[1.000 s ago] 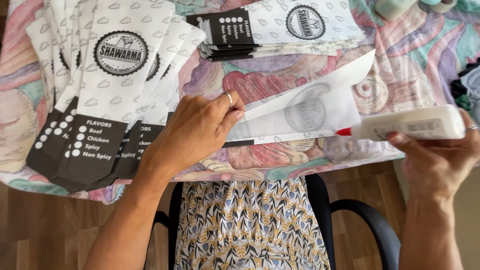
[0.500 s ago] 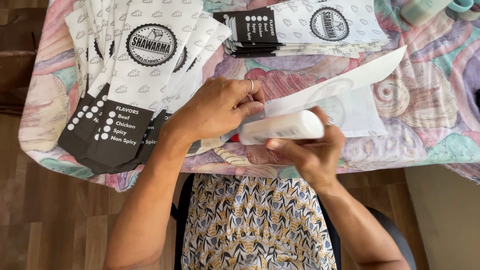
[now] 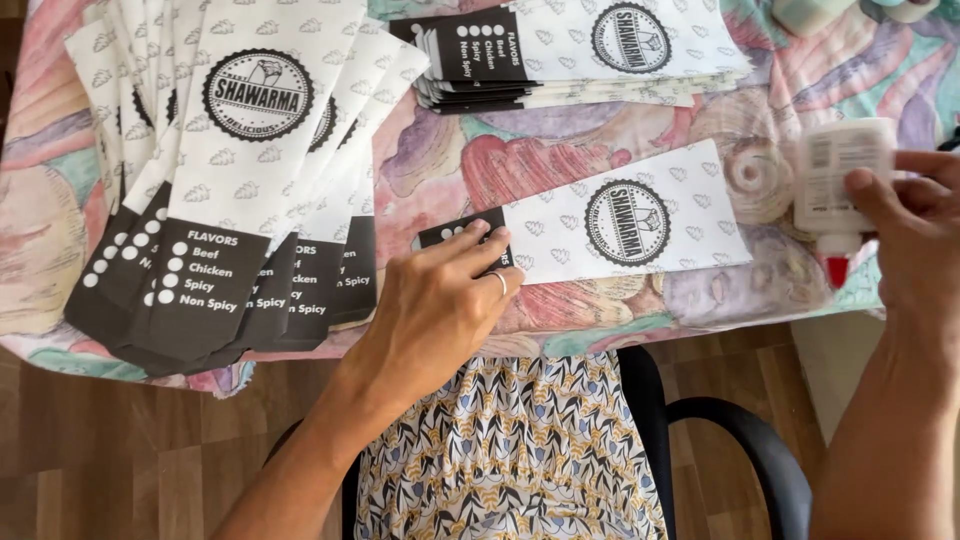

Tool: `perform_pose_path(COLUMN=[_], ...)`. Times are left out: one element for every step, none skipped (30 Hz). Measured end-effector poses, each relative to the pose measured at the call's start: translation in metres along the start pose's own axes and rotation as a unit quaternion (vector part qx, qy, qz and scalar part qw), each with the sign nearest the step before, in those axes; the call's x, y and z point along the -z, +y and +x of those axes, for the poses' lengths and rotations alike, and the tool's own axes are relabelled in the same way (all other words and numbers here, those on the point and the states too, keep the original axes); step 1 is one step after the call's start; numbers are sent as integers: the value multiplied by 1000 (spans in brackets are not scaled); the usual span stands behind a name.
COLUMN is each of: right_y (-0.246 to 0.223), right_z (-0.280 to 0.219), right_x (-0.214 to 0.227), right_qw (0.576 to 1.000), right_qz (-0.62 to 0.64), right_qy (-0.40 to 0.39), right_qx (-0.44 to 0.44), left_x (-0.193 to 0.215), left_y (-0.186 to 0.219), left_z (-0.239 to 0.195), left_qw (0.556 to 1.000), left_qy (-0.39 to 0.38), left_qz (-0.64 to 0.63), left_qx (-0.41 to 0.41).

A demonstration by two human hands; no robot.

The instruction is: Applying glue to paper bag templates and folding them to assemble the bags.

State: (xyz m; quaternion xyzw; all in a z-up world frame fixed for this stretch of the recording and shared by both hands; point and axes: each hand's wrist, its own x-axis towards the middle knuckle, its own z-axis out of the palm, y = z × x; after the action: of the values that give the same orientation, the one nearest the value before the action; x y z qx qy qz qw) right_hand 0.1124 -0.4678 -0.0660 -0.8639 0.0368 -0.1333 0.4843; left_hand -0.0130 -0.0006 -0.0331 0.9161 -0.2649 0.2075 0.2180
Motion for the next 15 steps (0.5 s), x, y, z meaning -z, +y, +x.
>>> perform_pose_path(right_y=[-22,-44,-66,-74,-83,-92,-101,-110,-119,-125,-132,-138,-139,-139,-140], right_z=[-12,-23,-33,-38,-43,-48,-51,-54,-58,-61,-65,-68,-69,-70,-71], right_x=[-3,-8,-12,-16,-19,-23,-32,-41,-51,-54,-57,-61,-62,-63,-65], right_qw=[1000,976,907,907,895,866,867,841,802,803,794,785,785,787,788], right_qz=[0,-172,-333,-333,-268,-196,-196,-147,-94,-94,-97,-101,-100,-101,-102], right_qy=[2,32,52,53,-11,-72,-71,-165,-256,-256,-253,-250,-250,-234,-217], right_qx=[-2,129,253,252,356,454,452,495,531,530,544,558,558,562,566], left_x=[1,1,2,3,3,4,4,4,4,4,5,5,4,4,3], left_y=[1,3,4,4,5,6,6,7,8,8,8,8,8,8,8], left_z=[0,0,0,0,-1,-1,0,0,0,0,0,0,0,-1,-2], left_qw=[1000,1000,1000,1000,1000,1000,1000,1000,1000,1000,1000,999,999,999,999], left_qy=[-1,7,16,15,19,23,21,23,25,24,30,36,36,35,34], left_qz=[-1,-2,-3,-4,-4,-3,-3,-1,1,1,0,-1,-1,-1,-1], left_qx=[-2,0,1,0,-2,-5,-7,-2,3,3,1,-1,0,3,6])
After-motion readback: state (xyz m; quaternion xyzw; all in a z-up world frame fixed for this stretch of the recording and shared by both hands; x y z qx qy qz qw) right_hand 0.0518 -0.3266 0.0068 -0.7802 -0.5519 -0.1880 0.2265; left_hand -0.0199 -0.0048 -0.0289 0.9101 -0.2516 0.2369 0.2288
